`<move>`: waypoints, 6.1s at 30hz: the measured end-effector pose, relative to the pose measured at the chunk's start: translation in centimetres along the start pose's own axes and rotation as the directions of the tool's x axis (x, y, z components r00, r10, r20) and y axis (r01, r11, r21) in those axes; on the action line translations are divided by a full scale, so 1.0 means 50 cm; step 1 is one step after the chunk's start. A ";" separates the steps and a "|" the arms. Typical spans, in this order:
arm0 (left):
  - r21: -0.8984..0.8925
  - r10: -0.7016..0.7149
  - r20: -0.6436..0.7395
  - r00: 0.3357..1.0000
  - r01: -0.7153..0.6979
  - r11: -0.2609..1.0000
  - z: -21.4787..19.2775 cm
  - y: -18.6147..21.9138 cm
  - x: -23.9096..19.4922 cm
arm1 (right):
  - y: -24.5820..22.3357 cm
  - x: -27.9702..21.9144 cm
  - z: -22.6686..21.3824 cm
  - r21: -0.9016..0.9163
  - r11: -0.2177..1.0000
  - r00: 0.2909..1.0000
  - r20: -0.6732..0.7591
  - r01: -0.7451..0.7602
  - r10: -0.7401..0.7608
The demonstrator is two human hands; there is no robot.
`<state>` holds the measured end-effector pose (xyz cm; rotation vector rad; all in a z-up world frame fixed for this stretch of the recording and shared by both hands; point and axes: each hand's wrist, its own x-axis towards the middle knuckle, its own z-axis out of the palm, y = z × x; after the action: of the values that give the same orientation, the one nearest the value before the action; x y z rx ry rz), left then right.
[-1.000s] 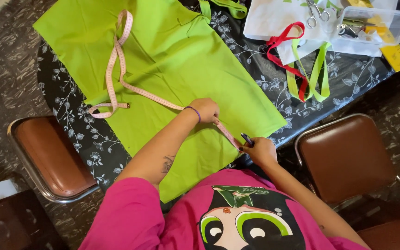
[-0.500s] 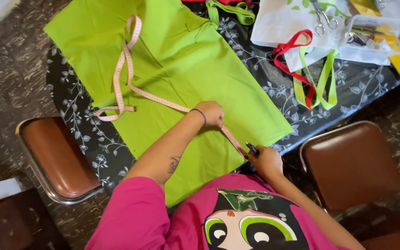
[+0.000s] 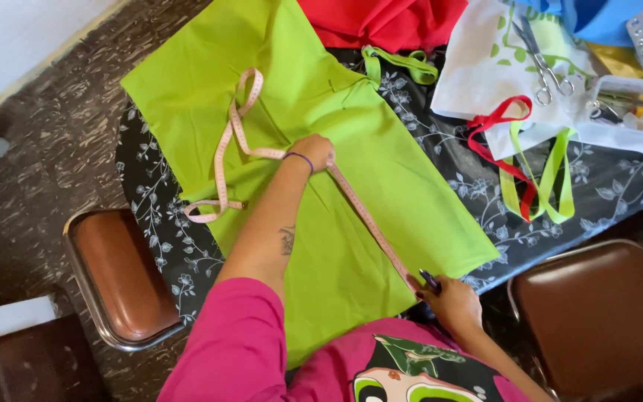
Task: The person cuts a piece of lime green fabric using scissors. They then use a measuring tape and a pen to mark measurements on the fabric. Finally, they use a yellow ruler to draw a straight line on the fabric.
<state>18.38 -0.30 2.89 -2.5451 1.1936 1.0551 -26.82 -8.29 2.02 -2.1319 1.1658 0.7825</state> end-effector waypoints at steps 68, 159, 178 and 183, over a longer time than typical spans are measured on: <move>-0.181 -0.053 -0.548 0.835 -0.057 0.982 0.209 -0.031 -0.046 | -0.474 0.385 -0.019 0.321 0.485 0.527 -0.759 0.814 -0.383; 0.231 0.716 -0.066 0.695 -0.687 0.689 0.448 -0.140 -0.582 | -0.228 -0.325 0.343 0.287 0.755 0.799 -0.346 0.589 -0.491; 0.020 0.493 0.048 0.869 -0.494 0.869 0.369 -0.120 -0.476 | -0.093 -0.225 0.494 0.713 0.700 0.940 -0.215 -0.035 0.265; 0.013 0.449 0.046 0.892 -0.450 0.893 0.348 -0.114 -0.430 | -0.133 -0.248 0.479 0.803 0.594 0.933 -0.188 -0.033 0.306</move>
<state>3.66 23.80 2.92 -2.2638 1.8286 1.1591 -31.74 18.49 -3.46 -1.3923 1.5298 -0.0727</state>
